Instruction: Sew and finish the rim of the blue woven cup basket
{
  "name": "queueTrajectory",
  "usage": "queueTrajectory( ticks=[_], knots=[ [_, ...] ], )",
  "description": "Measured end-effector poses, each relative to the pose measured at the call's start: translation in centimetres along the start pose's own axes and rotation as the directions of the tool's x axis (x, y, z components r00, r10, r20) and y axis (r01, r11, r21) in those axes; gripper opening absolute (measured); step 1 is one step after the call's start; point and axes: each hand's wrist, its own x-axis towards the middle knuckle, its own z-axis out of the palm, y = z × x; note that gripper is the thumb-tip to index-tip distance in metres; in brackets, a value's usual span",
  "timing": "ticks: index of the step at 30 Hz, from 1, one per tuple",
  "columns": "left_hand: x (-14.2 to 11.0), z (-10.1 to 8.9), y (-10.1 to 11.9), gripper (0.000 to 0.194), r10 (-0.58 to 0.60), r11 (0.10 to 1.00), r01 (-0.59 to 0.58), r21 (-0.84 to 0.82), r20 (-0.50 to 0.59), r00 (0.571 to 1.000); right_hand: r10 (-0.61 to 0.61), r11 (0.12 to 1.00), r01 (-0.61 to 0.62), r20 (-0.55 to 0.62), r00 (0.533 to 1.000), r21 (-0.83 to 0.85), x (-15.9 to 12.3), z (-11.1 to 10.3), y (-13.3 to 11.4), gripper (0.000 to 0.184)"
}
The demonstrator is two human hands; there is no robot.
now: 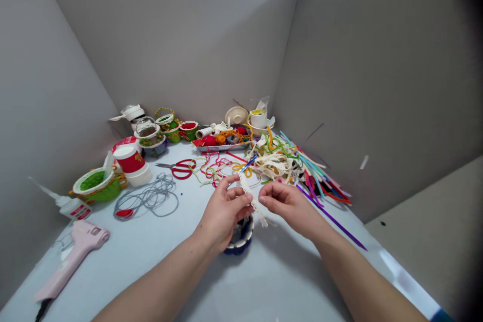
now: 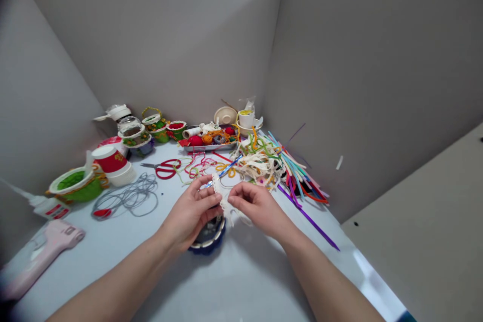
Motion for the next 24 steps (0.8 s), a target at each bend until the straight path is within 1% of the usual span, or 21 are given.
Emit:
queueTrajectory(
  ticks=[3, 5, 7, 10, 15, 18, 21, 24],
  knots=[
    [0.3, -0.1, 0.2, 0.049, 0.064, 0.998, -0.065, -0.014, -0.065, 0.996, 0.036, 0.999, -0.034, -0.051, 0.998, 0.037, 0.2, -0.4, 0.2, 0.027],
    [0.4, -0.1, 0.2, 0.05, 0.084, 0.996, -0.085, -0.009, -0.08, 0.993, 0.058, 0.997, -0.055, -0.059, 0.997, 0.056, 0.2, -0.4, 0.3, 0.028],
    [0.4, -0.1, 0.1, 0.049, 0.105, 0.994, -0.105, 0.013, -0.088, 0.991, 0.061, 0.998, -0.06, -0.051, 0.997, 0.032, 0.1, -0.2, 0.2, 0.028],
    [0.5, 0.0, -0.1, 0.047, 0.155, 0.987, -0.151, 0.046, -0.101, 0.983, 0.031, 0.998, -0.034, -0.054, 0.998, -0.044, -0.2, 0.5, 0.0, 0.027],
    [0.5, 0.1, -0.2, 0.041, 0.217, 0.976, -0.214, 0.034, -0.145, 0.965, -0.063, 0.979, 0.038, -0.118, 0.991, -0.201, -0.4, 1.9, -0.1, 0.025],
    [0.5, 0.2, -0.2, 0.04, 0.233, 0.972, -0.233, 0.023, -0.157, 0.96, -0.128, 0.951, 0.083, -0.134, 0.983, -0.297, -0.6, 2.2, 0.0, 0.017],
    [0.4, 0.2, -0.2, 0.039, 0.262, 0.964, -0.265, 0.004, -0.165, 0.951, -0.152, 0.944, 0.095, -0.161, 0.975, -0.315, -0.6, 2.0, -0.1, 0.019],
    [0.4, 0.0, 0.1, 0.037, 0.294, 0.954, -0.299, 0.0, -0.198, 0.935, -0.12, 0.959, 0.054, -0.225, 0.967, -0.279, -0.5, 1.4, -0.4, 0.02]
  ],
)
